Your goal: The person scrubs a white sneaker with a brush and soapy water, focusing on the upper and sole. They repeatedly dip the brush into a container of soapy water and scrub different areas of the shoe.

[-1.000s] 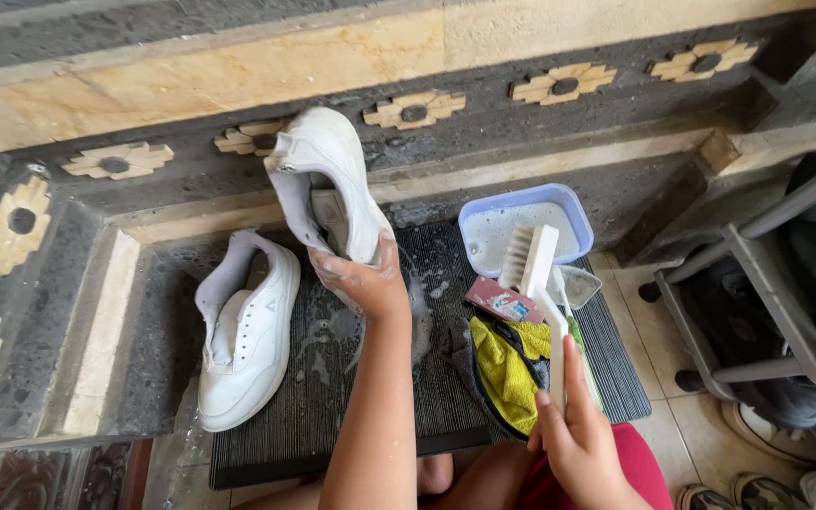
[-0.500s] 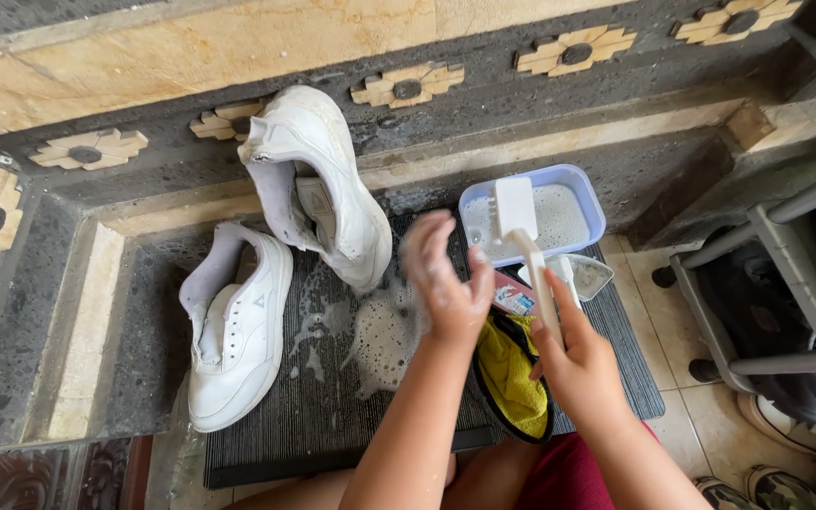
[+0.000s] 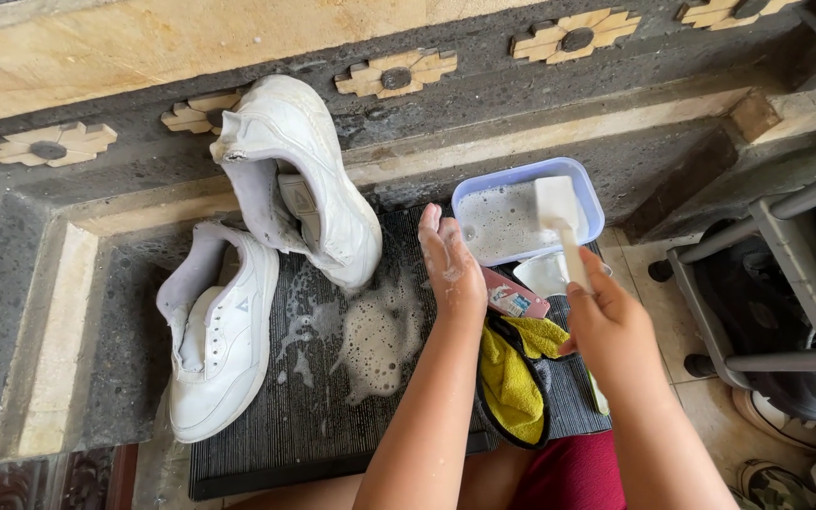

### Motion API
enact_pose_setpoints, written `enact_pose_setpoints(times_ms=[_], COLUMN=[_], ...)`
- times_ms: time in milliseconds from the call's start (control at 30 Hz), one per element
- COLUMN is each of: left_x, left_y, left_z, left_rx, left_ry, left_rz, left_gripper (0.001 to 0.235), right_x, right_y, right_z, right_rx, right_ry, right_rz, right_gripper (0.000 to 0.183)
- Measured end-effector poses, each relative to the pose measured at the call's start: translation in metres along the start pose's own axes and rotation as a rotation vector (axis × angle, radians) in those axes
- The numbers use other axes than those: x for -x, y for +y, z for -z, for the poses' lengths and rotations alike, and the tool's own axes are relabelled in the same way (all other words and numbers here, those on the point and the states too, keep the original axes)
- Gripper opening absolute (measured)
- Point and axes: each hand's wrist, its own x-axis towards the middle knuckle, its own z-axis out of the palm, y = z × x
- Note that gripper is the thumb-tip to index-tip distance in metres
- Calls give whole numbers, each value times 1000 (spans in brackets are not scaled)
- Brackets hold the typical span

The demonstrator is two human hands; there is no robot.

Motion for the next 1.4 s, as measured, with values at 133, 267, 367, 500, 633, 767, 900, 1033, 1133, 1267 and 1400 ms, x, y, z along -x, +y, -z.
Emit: enact_pose_setpoints(times_ms=[133, 267, 367, 500, 633, 767, 900, 1033, 1133, 1267, 1400], left_x=[-4, 4, 8, 3, 3, 3, 15, 30, 46, 57, 34], left_y=[-13, 6, 19, 10, 13, 14, 39, 62, 62, 28, 34], left_z=[3, 11, 10, 10, 16, 16, 17, 27, 41, 79, 133], left_rx=[115, 66, 56, 60, -45, -60, -74, -139, -162, -286, -527], left_ry=[-79, -143, -142, -187, -209, -225, -243, -269, -208, 195, 592], left_rz=[-58, -131, -168, -195, -179, -165, -161, -188, -312, -645, -767], left_gripper=[54, 57, 57, 63, 60, 63, 65, 61, 46, 32, 61], right_x=[10, 8, 9, 2, -11, -10, -10, 8, 15, 36, 47], right_y=[-12, 10, 24, 45, 68, 67, 71, 48, 38, -4, -50], right_z=[-14, -34, -35, -32, -32, -27, -21, -14, -20, -44, -74], right_rx=[-74, -349, -635, -873, -1302, -1743, -1934, -2036, -1917, -1517, -1363], right_ry=[-126, -251, -284, -307, -388, -409, -454, -543, -566, -595, -715], right_rz=[-83, -77, -75, -69, -193, -376, -452, -427, -326, -29, 229], right_gripper=[53, 57, 61, 62, 57, 35, 21, 21, 23, 26, 53])
